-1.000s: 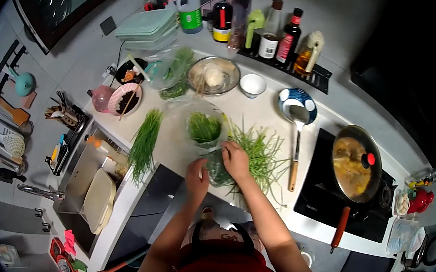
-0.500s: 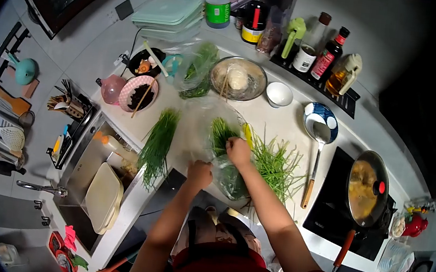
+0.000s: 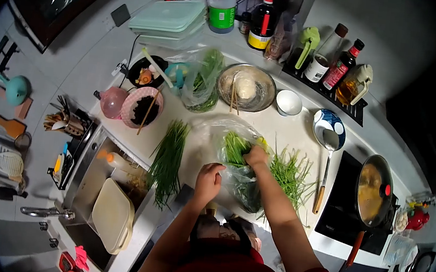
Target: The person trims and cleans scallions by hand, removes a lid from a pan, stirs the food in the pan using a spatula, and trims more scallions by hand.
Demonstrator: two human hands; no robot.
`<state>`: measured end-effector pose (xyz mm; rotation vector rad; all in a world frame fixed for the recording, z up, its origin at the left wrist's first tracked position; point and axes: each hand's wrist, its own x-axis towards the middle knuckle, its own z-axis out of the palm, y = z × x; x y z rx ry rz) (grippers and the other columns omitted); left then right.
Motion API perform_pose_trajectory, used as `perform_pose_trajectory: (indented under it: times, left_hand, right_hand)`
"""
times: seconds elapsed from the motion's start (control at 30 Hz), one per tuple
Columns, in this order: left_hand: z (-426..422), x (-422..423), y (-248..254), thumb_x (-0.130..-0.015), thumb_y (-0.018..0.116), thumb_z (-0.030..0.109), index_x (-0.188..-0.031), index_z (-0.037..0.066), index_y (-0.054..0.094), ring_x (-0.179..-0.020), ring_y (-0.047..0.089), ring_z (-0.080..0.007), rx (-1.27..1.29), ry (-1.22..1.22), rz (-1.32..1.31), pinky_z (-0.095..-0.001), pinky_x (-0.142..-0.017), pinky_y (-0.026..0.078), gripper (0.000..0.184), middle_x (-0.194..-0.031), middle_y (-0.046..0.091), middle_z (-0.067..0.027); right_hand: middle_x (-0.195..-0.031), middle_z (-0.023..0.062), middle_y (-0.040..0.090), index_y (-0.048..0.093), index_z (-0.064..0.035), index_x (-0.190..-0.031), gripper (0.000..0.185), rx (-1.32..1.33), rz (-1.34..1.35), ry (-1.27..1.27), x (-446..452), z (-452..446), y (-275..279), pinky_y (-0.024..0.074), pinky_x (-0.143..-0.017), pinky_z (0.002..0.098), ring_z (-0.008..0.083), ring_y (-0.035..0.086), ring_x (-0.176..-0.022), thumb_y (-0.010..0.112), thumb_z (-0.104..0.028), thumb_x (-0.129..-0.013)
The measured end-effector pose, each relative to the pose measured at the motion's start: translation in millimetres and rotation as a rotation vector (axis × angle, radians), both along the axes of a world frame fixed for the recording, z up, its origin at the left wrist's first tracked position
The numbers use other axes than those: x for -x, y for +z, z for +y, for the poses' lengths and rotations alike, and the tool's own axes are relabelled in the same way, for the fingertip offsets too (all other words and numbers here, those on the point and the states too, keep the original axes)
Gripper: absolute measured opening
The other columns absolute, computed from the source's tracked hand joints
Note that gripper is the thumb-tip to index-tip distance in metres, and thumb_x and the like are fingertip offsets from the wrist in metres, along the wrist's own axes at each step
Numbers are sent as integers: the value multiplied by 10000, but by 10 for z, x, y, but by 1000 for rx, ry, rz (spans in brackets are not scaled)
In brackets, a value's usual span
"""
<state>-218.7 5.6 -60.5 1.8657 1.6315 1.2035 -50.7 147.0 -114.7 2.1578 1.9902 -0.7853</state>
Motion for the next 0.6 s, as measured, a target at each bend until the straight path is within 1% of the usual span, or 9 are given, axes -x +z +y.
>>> perform_pose_trajectory:
  times: [0.1,0.2,0.23,0.33,0.37,0.47,0.5,0.53,0.6]
  left_hand:
    - [135,16,27,-729,515,-28,-954,65,591,-896,542,-317,6,-11,-29,-374,-775,445,255,-965,596,-113]
    - [260,44,55,-741,519,-18,-964,63,591,-901,542,-317,68,20,-154,-371,-779,443,248,-961,596,-114]
    - [313,69,27,-763,497,-44,-1002,42,586,-868,591,-250,9,28,-112,-298,-744,462,269,-961,605,-120]
    - [440,75,-83,-792,502,-33,-1011,37,586,-882,586,-178,93,54,-346,-270,-753,457,245,-957,609,-97]
    - [463,58,-93,-832,498,-13,-1056,26,563,-898,568,-132,111,47,-401,-246,-774,444,237,-987,603,-78]
    - [544,-7,5,-856,491,12,-1123,23,527,-928,564,-143,79,-21,-499,-249,-808,434,270,-1041,592,-79]
    - [539,-20,89,-873,497,40,-1176,16,493,-969,549,-148,137,-65,-489,-256,-837,424,304,-1081,578,-88]
    - [545,-55,133,-873,527,84,-1191,9,485,-993,538,-154,128,-90,-494,-265,-851,417,329,-1089,573,-100]
    - [540,-136,245,-867,560,129,-1191,-15,477,-1003,527,-153,139,-116,-453,-266,-855,413,364,-1102,564,-108]
  right_hand:
    - [-882,190,627,598,-32,-948,391,-142,102,67,-4,-146,120,486,-743,384,329,604,-874,669,-289,-662]
    - [-850,195,614,579,-24,-911,329,-354,365,51,-47,-416,279,470,-704,407,345,596,-829,684,-200,-653]
    - [-849,181,600,546,-21,-907,279,-556,522,53,-44,-502,325,458,-679,383,333,584,-778,680,-110,-679]
    - [-887,218,571,526,16,-972,316,-661,744,-24,-6,-630,637,445,-759,386,378,559,-841,666,-98,-712]
    - [-897,165,587,499,9,-1030,304,-551,849,-119,18,-655,679,430,-781,337,288,569,-866,633,-103,-781]
    - [-938,99,598,488,4,-1084,296,-464,1239,-225,81,-615,725,416,-799,292,175,541,-895,594,-107,-830]
    - [-955,50,592,505,-2,-1083,259,-363,1264,-276,125,-672,926,408,-787,258,112,501,-888,563,-118,-859]
    - [-953,50,594,510,-4,-1083,260,-289,1264,-255,134,-679,925,409,-788,258,115,504,-882,564,-126,-859]
    - [-948,50,596,521,-10,-1081,262,-143,1258,-212,144,-727,843,410,-788,257,120,510,-870,566,-141,-858]
